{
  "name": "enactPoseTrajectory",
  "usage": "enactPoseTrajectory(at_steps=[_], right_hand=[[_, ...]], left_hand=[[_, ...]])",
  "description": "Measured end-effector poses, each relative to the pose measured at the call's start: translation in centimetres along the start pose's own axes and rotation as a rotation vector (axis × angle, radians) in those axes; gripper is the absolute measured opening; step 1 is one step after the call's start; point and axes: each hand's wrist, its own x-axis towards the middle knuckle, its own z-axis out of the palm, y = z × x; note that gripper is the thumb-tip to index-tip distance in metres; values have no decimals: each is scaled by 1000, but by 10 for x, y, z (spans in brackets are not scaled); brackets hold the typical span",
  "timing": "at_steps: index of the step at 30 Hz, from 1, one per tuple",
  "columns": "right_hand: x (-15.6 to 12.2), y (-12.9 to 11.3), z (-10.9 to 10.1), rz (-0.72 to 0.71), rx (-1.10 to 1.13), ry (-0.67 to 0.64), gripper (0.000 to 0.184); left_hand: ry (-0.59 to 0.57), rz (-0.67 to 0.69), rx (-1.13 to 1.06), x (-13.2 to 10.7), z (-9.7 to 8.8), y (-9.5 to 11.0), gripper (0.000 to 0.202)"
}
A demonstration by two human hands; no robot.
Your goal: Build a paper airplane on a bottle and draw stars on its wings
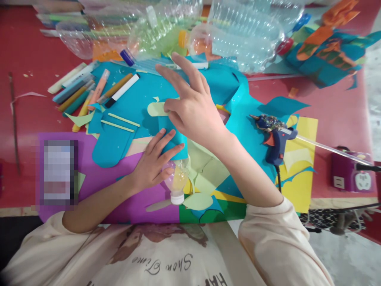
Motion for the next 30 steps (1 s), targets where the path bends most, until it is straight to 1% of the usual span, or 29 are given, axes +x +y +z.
enactPoseTrajectory(at_steps=[4,8,10,13,17,21,27,30], right_hand=[[1,1,-9,55,70,19,12],[0,5,-23,62,238,77,15],[-1,7,-29,69,344,68,16],[-1,9,-32,100,435,9,23],[0,12,-30,102,438,-38,34],[-1,16,-29,41,490,-8,32],[-2,16,-28,93,473,10,29],[0,15,-24,91,442,0,35]], left_hand=[[0,-4,-9,0,0,0,60],[7,-1,-21,0,0,0,60],[14,3,-22,0,0,0,60],[19,6,-18,0,0,0,58],[8,-1,-19,0,0,0,60],[5,-4,-10,-1,0,0,59],[-15,-14,-10,-2,1,-1,60],[-12,-15,-4,-1,0,0,60]])
